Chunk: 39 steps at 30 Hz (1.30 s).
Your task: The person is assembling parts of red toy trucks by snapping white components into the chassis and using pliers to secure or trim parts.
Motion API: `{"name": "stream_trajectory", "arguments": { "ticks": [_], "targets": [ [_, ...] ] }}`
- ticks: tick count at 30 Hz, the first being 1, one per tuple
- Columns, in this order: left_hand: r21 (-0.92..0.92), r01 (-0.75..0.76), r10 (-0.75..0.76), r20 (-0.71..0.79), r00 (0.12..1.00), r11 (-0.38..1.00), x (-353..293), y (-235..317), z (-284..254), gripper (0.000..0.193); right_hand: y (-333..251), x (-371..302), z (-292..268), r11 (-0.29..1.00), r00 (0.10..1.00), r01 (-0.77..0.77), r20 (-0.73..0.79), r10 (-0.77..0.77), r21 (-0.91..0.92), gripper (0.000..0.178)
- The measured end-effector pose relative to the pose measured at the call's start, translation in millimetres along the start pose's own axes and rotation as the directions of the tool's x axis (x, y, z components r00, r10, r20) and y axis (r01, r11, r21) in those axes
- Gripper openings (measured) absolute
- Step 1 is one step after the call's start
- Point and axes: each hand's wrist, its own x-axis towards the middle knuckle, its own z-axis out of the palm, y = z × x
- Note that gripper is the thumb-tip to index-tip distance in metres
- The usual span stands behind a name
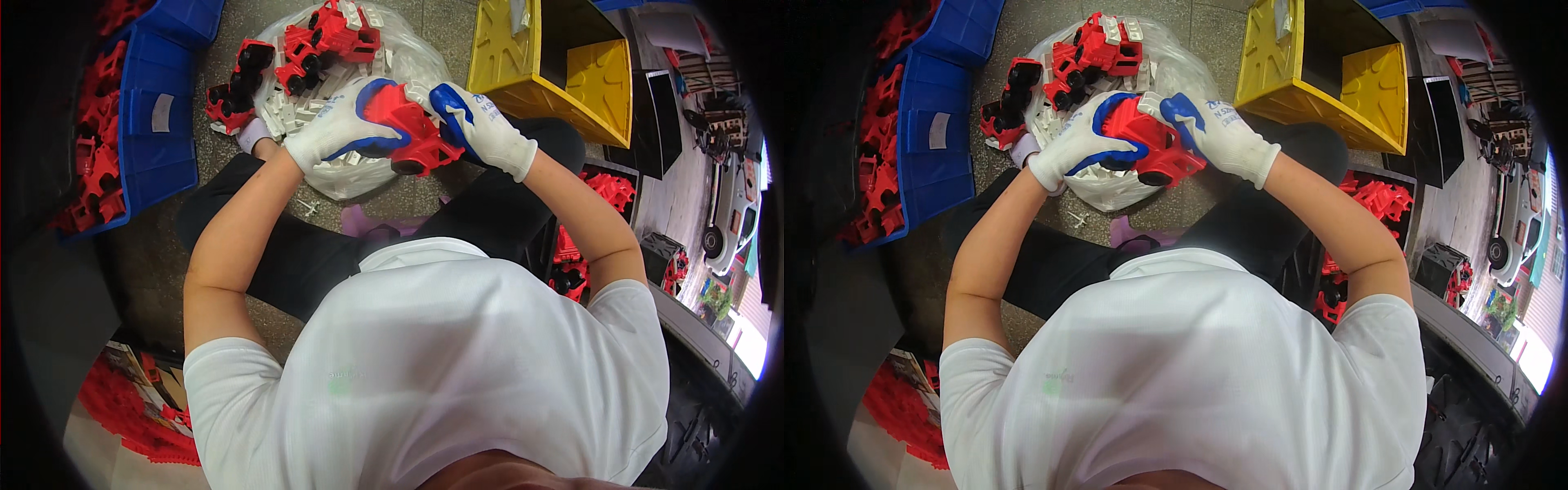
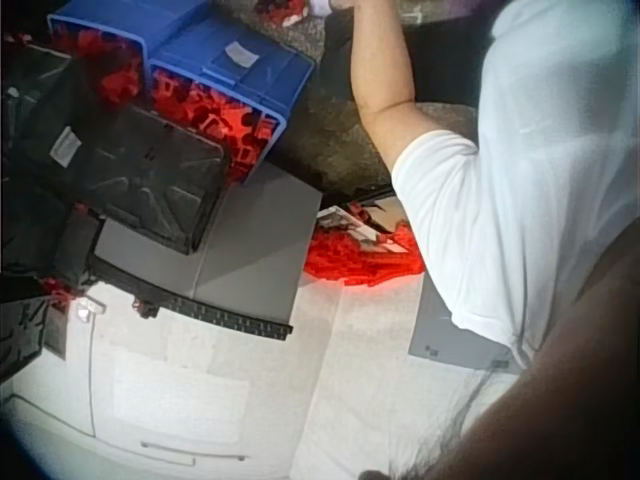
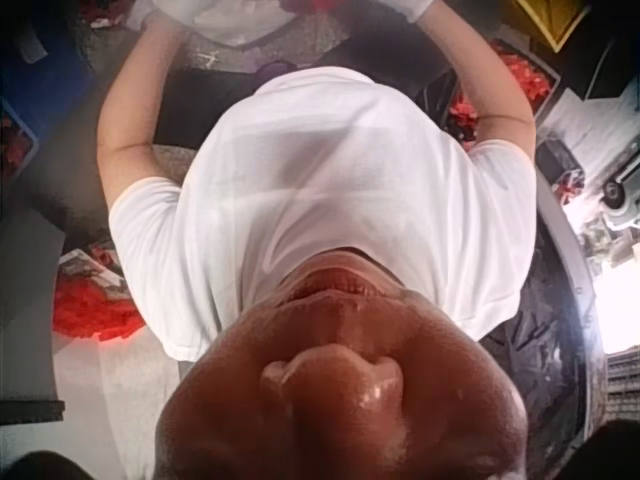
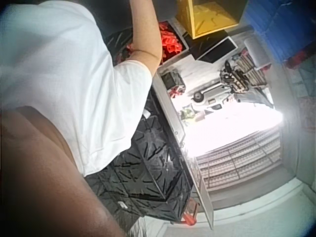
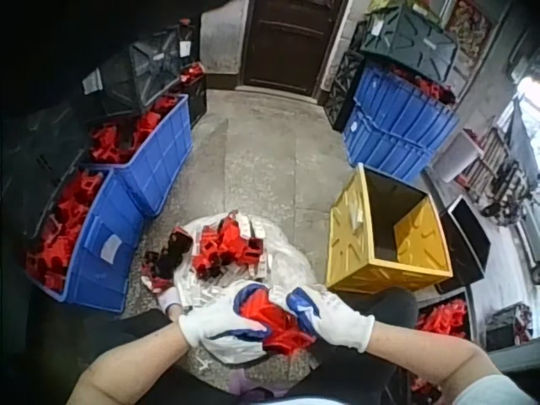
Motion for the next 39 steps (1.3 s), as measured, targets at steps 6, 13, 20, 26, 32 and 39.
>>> {"name": "stream_trajectory", "arguments": {
  "ticks": [6,13,20,26,32,39],
  "targets": [
    [-0.056,0.059,-0.061,-0.032,0.998,0.997,0.8,8.3,1.3,0.078,8.5,17.6,12.1,0.997,0.997,0.072,-0.007,-0.071,0.031,0.04],
    [-0.044,0.1,-0.103,-0.065,0.993,0.994,-2.0,34.6,-2.0,0.065,36.7,24.0,37.7,0.987,0.984,0.148,-0.09,-0.153,-0.058,0.038],
    [-0.235,0.222,-0.224,0.017,0.974,0.946,-3.2,29.0,-4.7,0.045,10.4,23.2,25.5,0.979,0.988,0.145,-0.028,-0.15,-0.14,0.03],
    [-0.55,0.308,-0.27,0.15,0.951,0.777,0.0,17.3,-2.3,0.055,4.7,28.5,16.0,0.836,0.956,0.293,0.13,-0.262,-0.464,0.025],
    [0.198,-0.318,0.313,0.058,0.948,0.927,2.5,13.0,-6.6,0.079,-22.6,2.0,6.7,0.896,0.938,0.299,-0.071,-0.339,-0.327,0.055],
    [0.377,-0.445,0.39,0.217,0.895,0.812,6.5,0.0,9.6,0.077,-42.3,-2.1,-23.8,0.716,0.875,0.483,0.242,-0.42,-0.505,0.051]
  ]
}}
